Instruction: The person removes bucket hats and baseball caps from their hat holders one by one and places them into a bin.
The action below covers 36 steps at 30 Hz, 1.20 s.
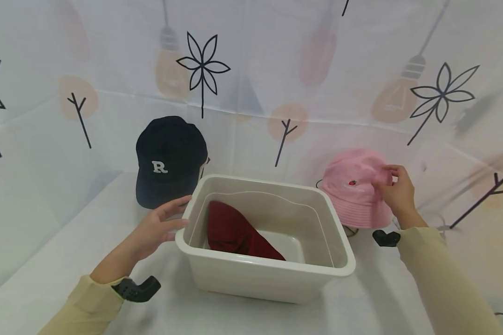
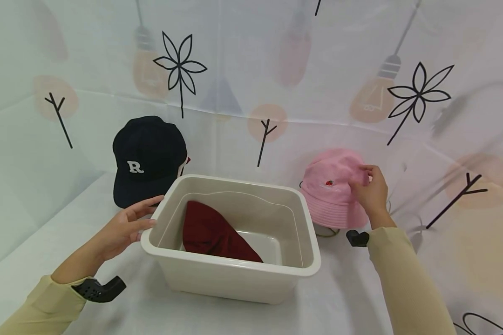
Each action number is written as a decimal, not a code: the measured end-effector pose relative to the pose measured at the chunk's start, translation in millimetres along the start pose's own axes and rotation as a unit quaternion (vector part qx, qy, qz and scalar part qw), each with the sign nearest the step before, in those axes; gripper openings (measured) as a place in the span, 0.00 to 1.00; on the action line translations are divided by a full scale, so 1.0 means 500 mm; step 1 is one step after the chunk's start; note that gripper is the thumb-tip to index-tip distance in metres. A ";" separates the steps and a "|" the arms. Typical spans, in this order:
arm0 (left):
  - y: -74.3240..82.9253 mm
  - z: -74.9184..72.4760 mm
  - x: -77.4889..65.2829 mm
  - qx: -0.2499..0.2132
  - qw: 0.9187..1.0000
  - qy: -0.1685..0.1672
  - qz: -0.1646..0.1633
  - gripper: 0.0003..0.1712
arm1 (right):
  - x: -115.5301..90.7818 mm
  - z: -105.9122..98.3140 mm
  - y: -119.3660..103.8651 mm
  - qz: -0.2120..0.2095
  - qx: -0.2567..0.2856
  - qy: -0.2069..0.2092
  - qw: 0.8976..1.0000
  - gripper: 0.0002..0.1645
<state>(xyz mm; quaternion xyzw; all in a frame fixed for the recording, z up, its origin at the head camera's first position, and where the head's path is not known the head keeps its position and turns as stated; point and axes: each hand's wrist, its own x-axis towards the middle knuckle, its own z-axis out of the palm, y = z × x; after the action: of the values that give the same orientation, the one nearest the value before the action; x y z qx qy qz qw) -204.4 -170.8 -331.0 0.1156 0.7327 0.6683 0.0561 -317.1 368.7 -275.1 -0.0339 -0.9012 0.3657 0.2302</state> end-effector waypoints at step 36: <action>0.003 0.000 -0.002 -0.013 1.000 -0.007 0.001 0.39 | 0.011 -0.036 -0.001 0.104 0.139 -0.010 0.985 0.05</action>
<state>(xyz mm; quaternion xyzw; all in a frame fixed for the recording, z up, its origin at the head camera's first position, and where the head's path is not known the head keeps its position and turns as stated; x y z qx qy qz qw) -203.2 -170.9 -329.8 0.1206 0.7234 0.6770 0.0623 -314.1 381.3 -261.2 -0.0916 -0.8352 0.5101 0.1839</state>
